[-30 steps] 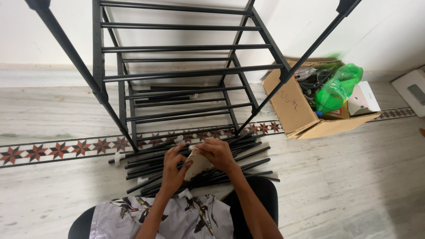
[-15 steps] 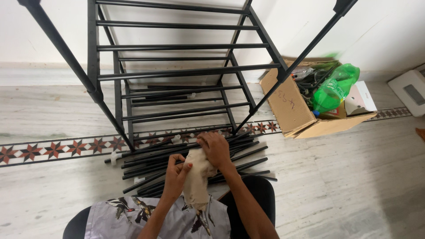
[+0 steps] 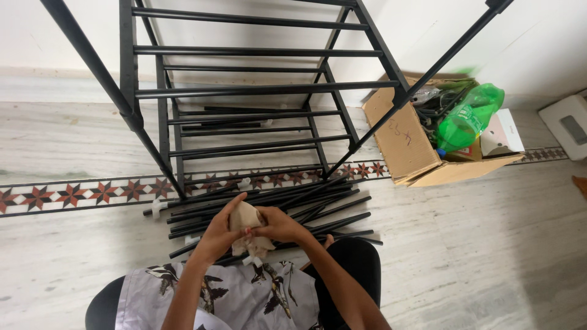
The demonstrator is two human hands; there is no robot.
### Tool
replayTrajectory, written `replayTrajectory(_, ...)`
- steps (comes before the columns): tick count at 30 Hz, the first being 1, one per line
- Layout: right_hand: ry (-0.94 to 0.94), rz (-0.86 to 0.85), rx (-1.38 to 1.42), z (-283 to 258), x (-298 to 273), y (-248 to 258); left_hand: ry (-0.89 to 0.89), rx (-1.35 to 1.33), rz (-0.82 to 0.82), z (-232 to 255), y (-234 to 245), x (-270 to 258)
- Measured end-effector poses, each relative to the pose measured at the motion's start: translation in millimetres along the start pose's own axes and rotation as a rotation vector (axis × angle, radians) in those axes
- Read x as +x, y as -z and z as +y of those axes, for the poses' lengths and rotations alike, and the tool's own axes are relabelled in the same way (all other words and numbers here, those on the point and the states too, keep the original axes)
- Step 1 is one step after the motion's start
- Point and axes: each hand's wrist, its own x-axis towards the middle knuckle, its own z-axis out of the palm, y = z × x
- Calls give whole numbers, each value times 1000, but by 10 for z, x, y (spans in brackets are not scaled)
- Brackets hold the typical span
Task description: The person sits on the floor and assembles a black metal rack by inserting rods into white plastic connectors. They wipe the rods with a cloth, connect them to the connectors, and place the assembled sections into the rack frame.
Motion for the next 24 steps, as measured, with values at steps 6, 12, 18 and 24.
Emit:
replayTrajectory(6, 7, -119, 168, 92, -62, 155, -29, 299, -12, 177, 88, -68)
replayTrajectory(12, 40, -159, 43, 54, -75, 355, 80, 435, 101, 290, 263, -130)
replayTrajectory(18, 58, -120, 312, 172, -77, 477, 17, 576, 76, 112, 386, -122)
replayTrajectory(24, 337, -169, 337, 468, 117, 336, -170, 10, 115, -232, 447, 9)
